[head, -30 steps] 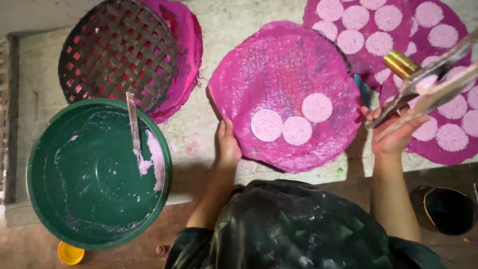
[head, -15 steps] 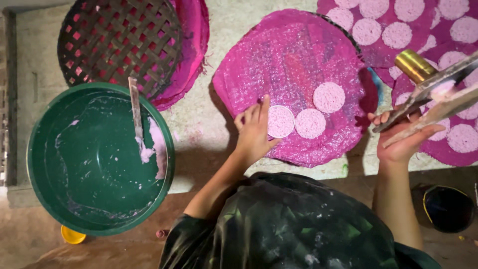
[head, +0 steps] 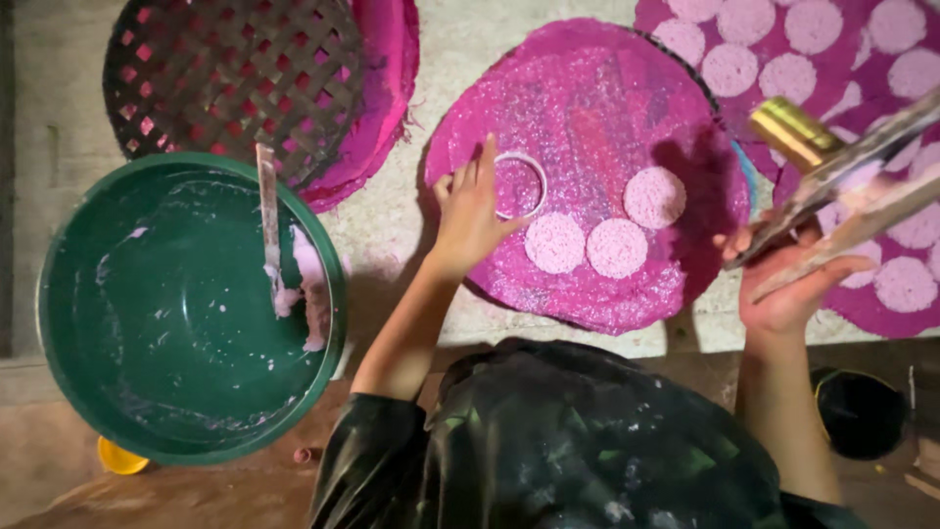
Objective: The person scoops a pink paste from a green basin using a wooden stick and loads it into a manual press. They then press the paste into circular molds on a pink mat, creating uniform discs. The process is repeated continuously.
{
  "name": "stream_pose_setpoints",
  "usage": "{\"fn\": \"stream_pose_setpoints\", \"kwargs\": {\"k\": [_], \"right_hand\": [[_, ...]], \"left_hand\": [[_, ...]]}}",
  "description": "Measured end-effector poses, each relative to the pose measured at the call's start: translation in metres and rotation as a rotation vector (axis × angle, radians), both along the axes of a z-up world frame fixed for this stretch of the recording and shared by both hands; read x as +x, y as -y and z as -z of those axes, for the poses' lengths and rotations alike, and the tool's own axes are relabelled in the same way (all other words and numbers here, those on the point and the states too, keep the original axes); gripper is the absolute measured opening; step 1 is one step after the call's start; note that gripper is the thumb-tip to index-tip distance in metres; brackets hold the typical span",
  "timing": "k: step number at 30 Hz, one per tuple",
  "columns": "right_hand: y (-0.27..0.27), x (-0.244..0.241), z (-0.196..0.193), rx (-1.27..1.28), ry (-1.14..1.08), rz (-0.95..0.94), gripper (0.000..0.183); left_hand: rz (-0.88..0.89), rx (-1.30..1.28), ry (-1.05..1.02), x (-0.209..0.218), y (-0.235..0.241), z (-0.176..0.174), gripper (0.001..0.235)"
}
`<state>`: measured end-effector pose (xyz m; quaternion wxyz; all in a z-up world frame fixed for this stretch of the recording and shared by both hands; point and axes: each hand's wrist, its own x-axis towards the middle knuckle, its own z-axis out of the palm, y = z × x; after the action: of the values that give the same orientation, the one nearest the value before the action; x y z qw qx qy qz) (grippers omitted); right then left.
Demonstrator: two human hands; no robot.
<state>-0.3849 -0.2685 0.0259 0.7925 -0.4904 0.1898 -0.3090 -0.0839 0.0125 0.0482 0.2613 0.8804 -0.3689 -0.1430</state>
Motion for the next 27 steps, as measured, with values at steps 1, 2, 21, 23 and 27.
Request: {"fn": "stream_pose_setpoints", "kwargs": {"k": [1,2,21,23,27], "right_hand": [[-0.006,0.006,-0.006,-0.005,-0.004,-0.014,0.096],[-0.009,0.013,-0.012,-0.033,-0.025,-0.044,0.096],[-0.048,0.224,-0.141,-0.777,-1.281,-1.045,0.085],[-0.062,0.236,-0.137,-0.887,-1.281,-0.989,0.081],[-0.077,0.241,-0.13,-0.969,-1.167,-1.026,0.081]], "left_hand": [[0.007,-0.005,-0.003,0.003,0.001,0.004,0.129],[0.01,-0.005,-0.024,0.004,0.001,0.007,0.129],[-0.024,-2.1,-1.69,0.07,0.038,0.001,0.048],[-0.016,-2.119,-1.598,0.079,0.029,0.006,0.046],[-0.05,-2.123,-1.525,0.084,0.016,0.018,0.045]]}}
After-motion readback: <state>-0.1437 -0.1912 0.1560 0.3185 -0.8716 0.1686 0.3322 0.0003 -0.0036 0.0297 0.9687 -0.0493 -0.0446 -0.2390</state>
